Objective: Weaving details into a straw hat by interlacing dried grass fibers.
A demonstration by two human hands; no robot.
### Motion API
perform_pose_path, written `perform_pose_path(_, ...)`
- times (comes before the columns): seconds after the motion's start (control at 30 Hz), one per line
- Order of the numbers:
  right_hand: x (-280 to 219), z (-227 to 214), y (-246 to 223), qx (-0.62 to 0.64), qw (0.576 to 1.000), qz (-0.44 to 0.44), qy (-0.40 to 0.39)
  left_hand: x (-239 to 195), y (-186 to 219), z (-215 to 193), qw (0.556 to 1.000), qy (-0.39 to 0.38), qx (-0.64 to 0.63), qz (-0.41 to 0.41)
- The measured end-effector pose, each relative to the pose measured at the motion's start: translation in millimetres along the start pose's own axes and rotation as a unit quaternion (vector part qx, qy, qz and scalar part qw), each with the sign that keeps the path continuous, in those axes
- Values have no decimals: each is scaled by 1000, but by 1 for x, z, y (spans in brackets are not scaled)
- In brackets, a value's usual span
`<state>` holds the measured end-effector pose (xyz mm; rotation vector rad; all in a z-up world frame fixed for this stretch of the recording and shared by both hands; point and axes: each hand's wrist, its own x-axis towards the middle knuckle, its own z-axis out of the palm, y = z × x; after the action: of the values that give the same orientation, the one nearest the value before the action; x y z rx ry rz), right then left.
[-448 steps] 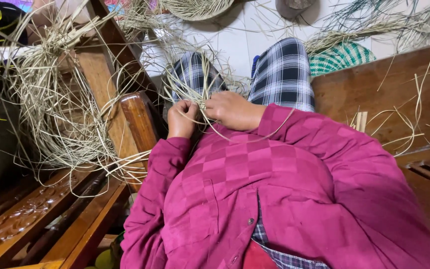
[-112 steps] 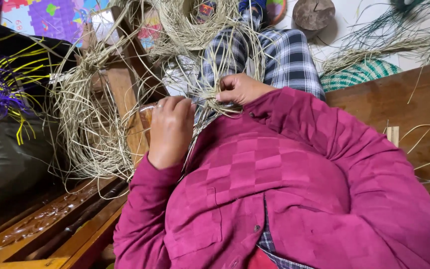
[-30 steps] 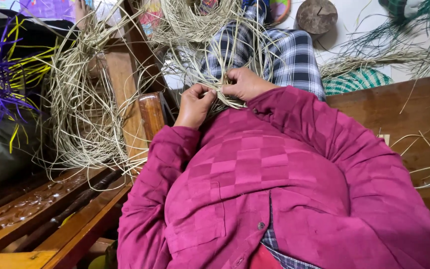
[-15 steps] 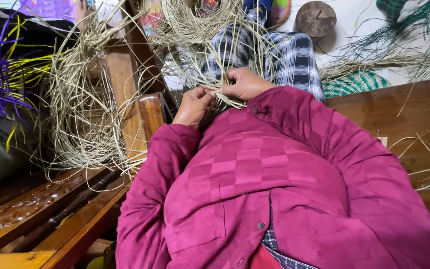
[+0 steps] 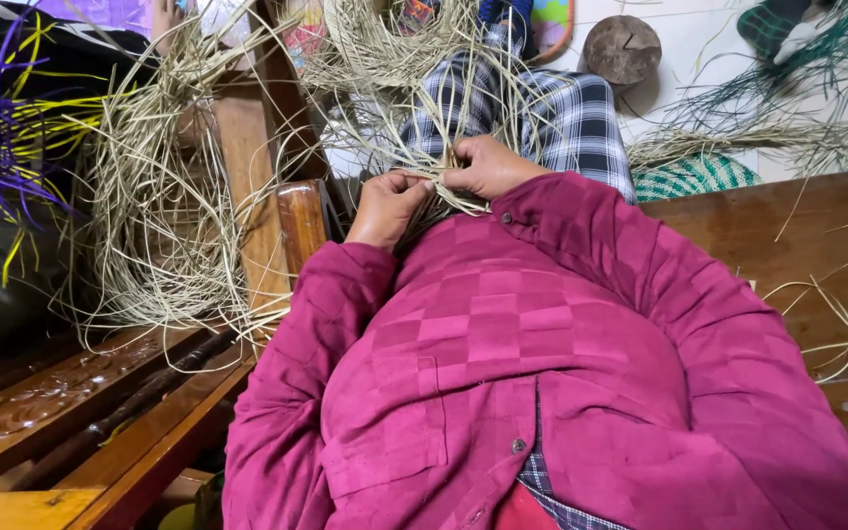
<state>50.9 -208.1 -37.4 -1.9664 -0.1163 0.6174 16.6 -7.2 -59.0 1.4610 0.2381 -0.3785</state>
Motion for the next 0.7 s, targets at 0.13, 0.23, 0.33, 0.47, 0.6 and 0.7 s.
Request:
perform_pose_path(0.13,2,1,2,-1,1000,-3,-3,4,-12,0,999,32,-6,-31)
perform_pose_path(0.23,1,-1,2,-3,1000,-7,-10,16,-28,2,999,40,-17,-30)
perform_pose_path(0.33,-2,-6,-3,9,1000,-12,-5,20,-28,3,997,55,-25,-38)
perform_pose_path(0.47,-10,-9,9,-57,994,-37,89,19,-30,4,995,70,-48,-54)
perform_pose_path(0.6,-44,-9,-33,-193,960,-197,52,23,-35,5,993,78,-64,-67)
perform_pose_path(0.7,-49,-1,-35,-280,930,-229,-62,33,-41,2,991,85,-85,-65)
